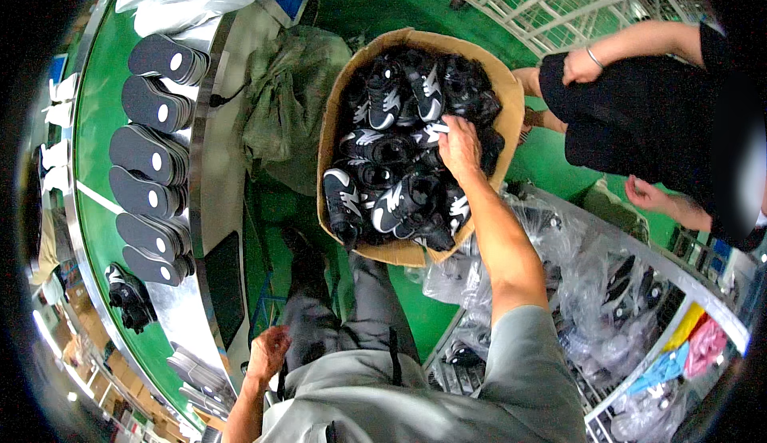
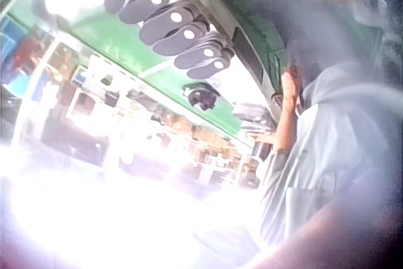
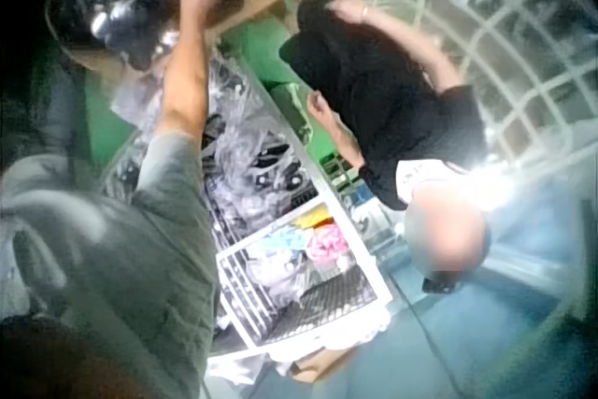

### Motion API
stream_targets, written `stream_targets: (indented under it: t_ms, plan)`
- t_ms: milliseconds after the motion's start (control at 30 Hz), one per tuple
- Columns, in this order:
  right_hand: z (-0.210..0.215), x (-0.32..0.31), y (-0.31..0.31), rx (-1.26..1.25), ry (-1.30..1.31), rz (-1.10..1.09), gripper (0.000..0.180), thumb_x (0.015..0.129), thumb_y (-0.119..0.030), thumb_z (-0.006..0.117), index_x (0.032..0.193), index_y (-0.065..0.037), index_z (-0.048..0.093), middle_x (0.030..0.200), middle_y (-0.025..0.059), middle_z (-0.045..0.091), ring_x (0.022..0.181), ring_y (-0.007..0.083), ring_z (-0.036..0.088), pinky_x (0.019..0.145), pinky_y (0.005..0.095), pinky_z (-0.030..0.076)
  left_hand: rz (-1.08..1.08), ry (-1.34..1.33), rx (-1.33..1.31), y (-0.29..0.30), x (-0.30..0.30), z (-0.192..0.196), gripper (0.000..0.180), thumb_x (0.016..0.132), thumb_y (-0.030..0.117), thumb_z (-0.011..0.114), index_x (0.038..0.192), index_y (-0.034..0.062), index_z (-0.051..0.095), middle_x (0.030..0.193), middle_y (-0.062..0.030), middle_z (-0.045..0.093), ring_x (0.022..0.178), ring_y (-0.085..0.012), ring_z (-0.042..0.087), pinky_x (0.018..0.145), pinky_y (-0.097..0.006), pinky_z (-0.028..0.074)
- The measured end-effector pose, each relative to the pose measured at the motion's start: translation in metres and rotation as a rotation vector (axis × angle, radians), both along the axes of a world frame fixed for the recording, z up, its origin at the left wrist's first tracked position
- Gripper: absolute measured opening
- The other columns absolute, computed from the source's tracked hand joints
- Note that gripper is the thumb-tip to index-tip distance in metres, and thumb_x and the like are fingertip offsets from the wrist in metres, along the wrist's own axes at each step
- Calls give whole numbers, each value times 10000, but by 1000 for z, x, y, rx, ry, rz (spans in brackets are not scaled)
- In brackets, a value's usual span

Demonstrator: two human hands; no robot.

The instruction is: The person picks up shoes from a large white sack and a cardboard box and places them onto a conveyor belt. The person also handles shoe components and organizes finished shoes into rows on the belt.

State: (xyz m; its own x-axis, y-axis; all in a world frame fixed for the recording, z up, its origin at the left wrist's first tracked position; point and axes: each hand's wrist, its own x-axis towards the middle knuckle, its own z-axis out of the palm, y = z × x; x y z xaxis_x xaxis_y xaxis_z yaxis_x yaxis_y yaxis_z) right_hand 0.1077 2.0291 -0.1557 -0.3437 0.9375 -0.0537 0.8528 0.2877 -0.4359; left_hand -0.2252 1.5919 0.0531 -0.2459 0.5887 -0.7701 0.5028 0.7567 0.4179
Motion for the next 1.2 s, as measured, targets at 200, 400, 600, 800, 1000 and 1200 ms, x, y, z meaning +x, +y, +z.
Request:
stream_targets:
  t_ms: [200, 400, 600, 800, 1000, 1200]
  plan:
    - [-31, -77, 90, 57, -188, 265, 451, 800, -4, 583, 1249, -11, 540, 1202, 172, 614, 1150, 349, 535, 1001, 413, 454, 158, -65, -81, -37, 14, -16, 253, 855, 122, 687, 1078, 7, 663, 850, -170, 699, 743, -280, 685, 704, -363, 548]
    - [-74, -88, 149, -9, -407, 331, 560, 742, -24, 655, 1282, -37, 506, 1134, 185, 651, 1244, 357, 485, 978, 474, 437, 226, -30, -191, -65, 24, -44, 262, 839, 132, 705, 1073, 18, 676, 843, -170, 702, 746, -288, 684, 706, -369, 541]
    - [-31, -77, 135, -195, -112, 459, 683, 732, -67, 778, 1315, -82, 423, 1052, 198, 649, 1036, 378, 607, 906, 455, 456, 327, -70, -179, -47, 44, -43, 278, 847, 152, 703, 1073, -7, 673, 855, -181, 706, 768, -279, 697, 714, -362, 544]
    - [-23, -78, 137, -38, -305, 367, 690, 768, -93, 753, 1365, -49, 410, 1109, 210, 637, 1081, 397, 581, 935, 481, 452, 402, -113, -168, -39, 35, -44, 254, 865, 142, 685, 1074, -1, 677, 818, -148, 699, 724, -215, 675, 690, -341, 541]
    - [-27, -153, 108, 119, -450, 675, 417, 837, -204, 644, 1252, -177, 603, 1051, 102, 666, 1041, 317, 589, 899, 438, 449, 354, -86, -155, -37, 32, -47, 249, 871, 136, 681, 1082, 5, 679, 831, -139, 702, 727, -212, 673, 707, -336, 538]
    - [-49, -209, 92, -132, -785, 699, 515, 741, -408, 773, 1210, -222, 668, 1070, 127, 688, 1068, 313, 591, 908, 446, 395, 369, -62, -159, -36, 38, -49, 262, 870, 157, 681, 1091, 17, 683, 897, -166, 706, 754, -251, 681, 717, -358, 542]
